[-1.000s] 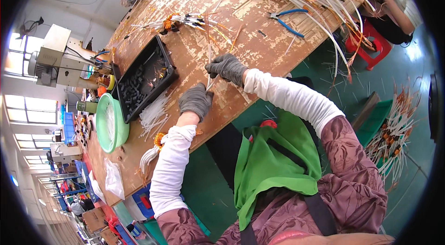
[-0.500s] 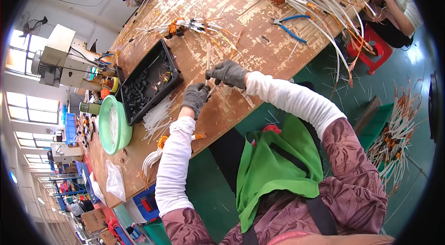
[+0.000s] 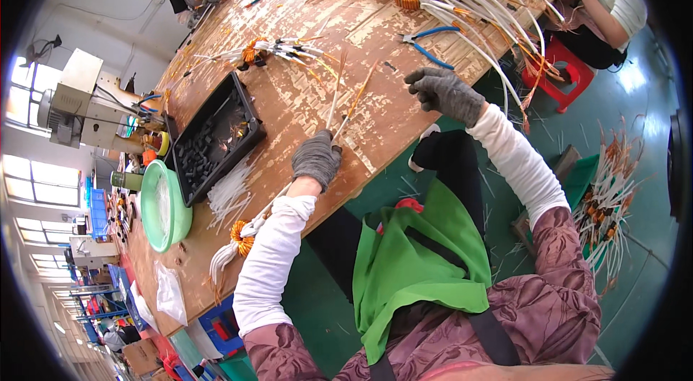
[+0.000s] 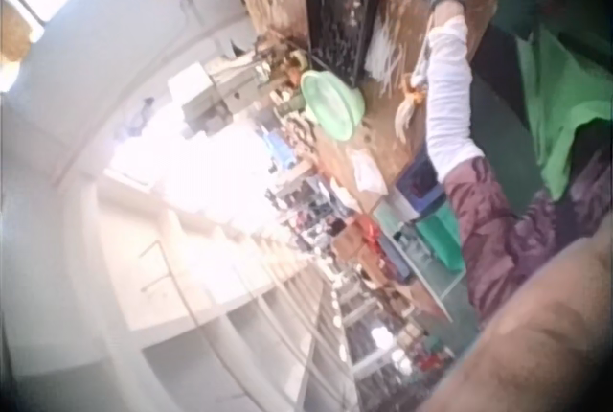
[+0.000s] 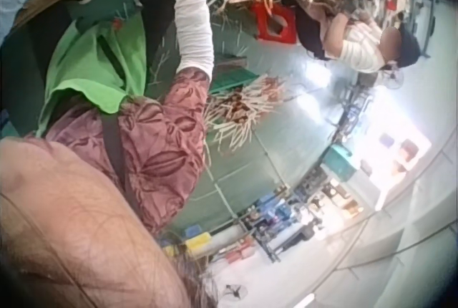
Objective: Assembling electronic components using wires, copper coils, and zip ties at a factory workstation.
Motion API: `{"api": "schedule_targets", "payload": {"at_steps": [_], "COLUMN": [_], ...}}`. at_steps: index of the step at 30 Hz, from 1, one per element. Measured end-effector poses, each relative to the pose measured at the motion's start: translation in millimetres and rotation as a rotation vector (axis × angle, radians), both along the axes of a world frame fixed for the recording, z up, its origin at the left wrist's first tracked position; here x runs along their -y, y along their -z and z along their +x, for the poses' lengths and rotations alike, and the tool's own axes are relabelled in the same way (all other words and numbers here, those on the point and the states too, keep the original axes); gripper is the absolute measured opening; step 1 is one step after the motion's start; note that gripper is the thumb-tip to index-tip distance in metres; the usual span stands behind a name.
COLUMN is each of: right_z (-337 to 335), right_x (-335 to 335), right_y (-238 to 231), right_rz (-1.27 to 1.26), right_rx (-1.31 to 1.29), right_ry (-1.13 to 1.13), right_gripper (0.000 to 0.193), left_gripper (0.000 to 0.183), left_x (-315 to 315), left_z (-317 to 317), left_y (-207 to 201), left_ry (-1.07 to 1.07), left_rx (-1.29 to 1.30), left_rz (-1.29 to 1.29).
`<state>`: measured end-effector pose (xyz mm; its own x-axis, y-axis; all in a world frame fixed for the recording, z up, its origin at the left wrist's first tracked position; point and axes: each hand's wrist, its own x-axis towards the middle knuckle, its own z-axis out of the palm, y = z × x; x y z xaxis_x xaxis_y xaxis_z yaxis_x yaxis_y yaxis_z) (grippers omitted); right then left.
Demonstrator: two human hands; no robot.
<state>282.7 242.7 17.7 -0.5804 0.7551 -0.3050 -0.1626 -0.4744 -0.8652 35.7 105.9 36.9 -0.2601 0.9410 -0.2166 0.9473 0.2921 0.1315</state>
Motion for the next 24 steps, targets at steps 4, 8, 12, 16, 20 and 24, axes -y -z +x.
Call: {"api": "schedule_targets", "payload": {"at_steps": [4, 8, 12, 16, 20, 24], "right_z": [33, 45, 60, 65, 61, 64], "right_x": [8, 18, 29, 27, 19, 9], "right_y": [-16, -10, -30, -38, -45, -46], "right_rz": [0.139, 0.895, 1.686, 1.915, 2.076, 2.128], "right_rx": [0.046, 0.278, 0.82, 0.945, 0.899, 0.895], "right_ry": [-0.02, 0.26, 0.397, 0.31, 0.294, 0.201], "right_gripper": [0.021, 0.018, 0.034, 0.046, 0.034, 0.033], "left_gripper": [0.031, 0.028, 0.028, 0.03, 0.029, 0.03], "left_x": [-23, -59, -69, -81, -83, -86], "left_z": [15, 43, 82, 98, 105, 103], "left_y": [14, 18, -23, -28, -36, -35], "left_ry": [0.088, 0.12, 0.02, 0.03, 0.045, 0.052], "left_rx": [0.302, 0.606, 0.885, 1.008, 1.066, 1.122], "left_rz": [0.208, 0.24, 0.118, 0.085, 0.017, -0.029]}}
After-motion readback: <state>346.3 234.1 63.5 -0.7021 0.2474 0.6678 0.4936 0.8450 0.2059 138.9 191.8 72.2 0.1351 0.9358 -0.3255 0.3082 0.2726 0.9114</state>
